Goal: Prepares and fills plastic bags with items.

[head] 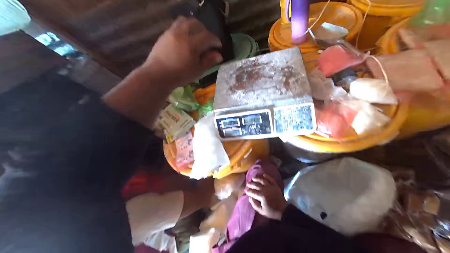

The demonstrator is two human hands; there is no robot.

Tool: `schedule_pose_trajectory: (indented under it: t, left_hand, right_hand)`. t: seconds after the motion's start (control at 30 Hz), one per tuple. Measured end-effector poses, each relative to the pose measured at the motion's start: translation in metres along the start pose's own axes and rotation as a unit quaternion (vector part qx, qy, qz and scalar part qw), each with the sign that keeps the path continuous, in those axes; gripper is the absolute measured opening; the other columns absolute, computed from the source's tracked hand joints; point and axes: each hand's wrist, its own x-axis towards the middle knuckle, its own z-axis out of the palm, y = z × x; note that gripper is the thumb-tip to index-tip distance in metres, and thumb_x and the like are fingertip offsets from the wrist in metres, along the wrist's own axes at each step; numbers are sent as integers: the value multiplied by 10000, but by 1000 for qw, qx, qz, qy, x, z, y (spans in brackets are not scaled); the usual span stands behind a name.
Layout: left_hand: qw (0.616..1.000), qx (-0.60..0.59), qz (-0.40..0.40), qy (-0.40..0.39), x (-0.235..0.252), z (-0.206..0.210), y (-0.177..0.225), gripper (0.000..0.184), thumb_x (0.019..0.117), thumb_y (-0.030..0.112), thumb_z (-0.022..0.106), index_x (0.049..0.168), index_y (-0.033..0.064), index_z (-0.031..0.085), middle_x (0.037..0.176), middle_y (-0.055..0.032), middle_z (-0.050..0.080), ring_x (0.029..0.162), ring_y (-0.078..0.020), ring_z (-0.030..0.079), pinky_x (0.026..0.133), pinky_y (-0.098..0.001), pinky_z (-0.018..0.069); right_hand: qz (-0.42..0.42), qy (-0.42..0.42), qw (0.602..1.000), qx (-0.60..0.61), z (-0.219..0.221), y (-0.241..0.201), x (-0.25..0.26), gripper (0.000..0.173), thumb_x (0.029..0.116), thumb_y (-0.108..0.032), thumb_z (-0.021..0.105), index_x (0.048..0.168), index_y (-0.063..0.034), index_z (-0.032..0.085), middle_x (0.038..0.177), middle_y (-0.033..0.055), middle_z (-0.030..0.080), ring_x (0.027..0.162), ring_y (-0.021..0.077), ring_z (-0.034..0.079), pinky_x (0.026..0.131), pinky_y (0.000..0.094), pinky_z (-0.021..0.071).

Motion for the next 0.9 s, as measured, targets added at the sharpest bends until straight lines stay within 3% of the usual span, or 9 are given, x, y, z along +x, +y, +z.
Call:
schedule_pose_trajectory:
  t: [0.1, 0.17, 0.23, 0.33, 0.43, 0.57, 0.7, 0.83, 0.9]
  left_hand:
    - [993, -10, 96, 66, -86, 31, 62, 261, 1026, 196, 544, 1078, 38, 746, 991, -217, 718, 1027, -461, 658, 868, -619, 485]
    - [989, -77, 30, 122, -138, 60, 94, 233, 1003, 199, 598, 957, 19, 739, 847, -181, 711, 871, -393, 679, 835, -561, 506]
    - [973, -140, -104, 154, -184, 95, 115, 303, 968, 240, 658, 841, -33, 681, 755, -196, 646, 774, -395, 647, 791, -556, 510]
    - [928, -176, -254, 210, -244, 138, 149, 377, 989, 274, 638, 817, -60, 667, 886, -240, 646, 943, -433, 622, 888, -586, 487]
    - [919, -131, -278, 249, -275, 160, 174, 206, 948, 267, 683, 903, 77, 748, 1144, -239, 635, 1124, -470, 538, 941, -637, 383]
    - [917, -156, -356, 92, -274, 152, 164, 179, 980, 188, 646, 1060, 120, 792, 1555, -227, 439, 1450, -539, 303, 1080, -791, 200]
    - [909, -203, -359, 51, -265, 146, 125, 274, 1018, -37, 486, 1231, -47, 658, 1464, -271, 507, 1269, -473, 567, 1017, -618, 486]
    - [920, -230, -312, 66, -263, 143, 101, 285, 940, -72, 602, 1212, -48, 682, 1393, -303, 534, 1289, -475, 532, 1064, -588, 454]
    - [922, -222, -310, 65, -265, 143, 99, 207, 934, 35, 691, 1130, -2, 744, 1403, -283, 536, 1308, -506, 482, 1071, -637, 411]
  right_hand:
    - [46, -55, 997, 42, -19, -5, -12, 296, 988, -301, 591, 1224, -244, 761, 1381, -21, 662, 1400, 262, 512, 1175, 609, 320]
    - [59, -30, 996, 67, -26, -3, -31, 316, 985, -293, 596, 1257, -234, 746, 1423, 24, 634, 1422, 321, 483, 1150, 677, 312]
    - [73, 5, 993, 94, -29, 1, -55, 338, 966, -258, 597, 1262, -185, 744, 1438, 98, 615, 1407, 368, 489, 1133, 662, 355]
    - [240, -58, 957, 151, -60, -6, -90, 358, 985, -128, 562, 1303, -25, 689, 1424, 195, 598, 1351, 344, 544, 1149, 521, 402]
    - [453, -176, 862, 147, -77, -10, -119, 373, 1083, -209, 486, 1352, 2, 634, 1349, 216, 642, 1289, 340, 595, 1134, 503, 414]
    - [467, -246, 838, 138, -76, -2, -134, 383, 1083, -230, 502, 1370, -6, 620, 1366, 215, 627, 1294, 336, 586, 1133, 511, 405]
    - [465, -224, 848, 119, -70, -1, -133, 385, 1082, -227, 508, 1386, -12, 607, 1353, 221, 632, 1271, 342, 598, 1117, 507, 418]
    - [463, -247, 846, 100, -70, 1, -135, 387, 1081, -223, 514, 1392, -9, 599, 1329, 230, 641, 1244, 354, 611, 1102, 511, 427]
    - [468, -243, 844, 100, -71, 1, -133, 390, 1084, -220, 510, 1400, -6, 590, 1330, 234, 639, 1242, 354, 611, 1100, 502, 428]
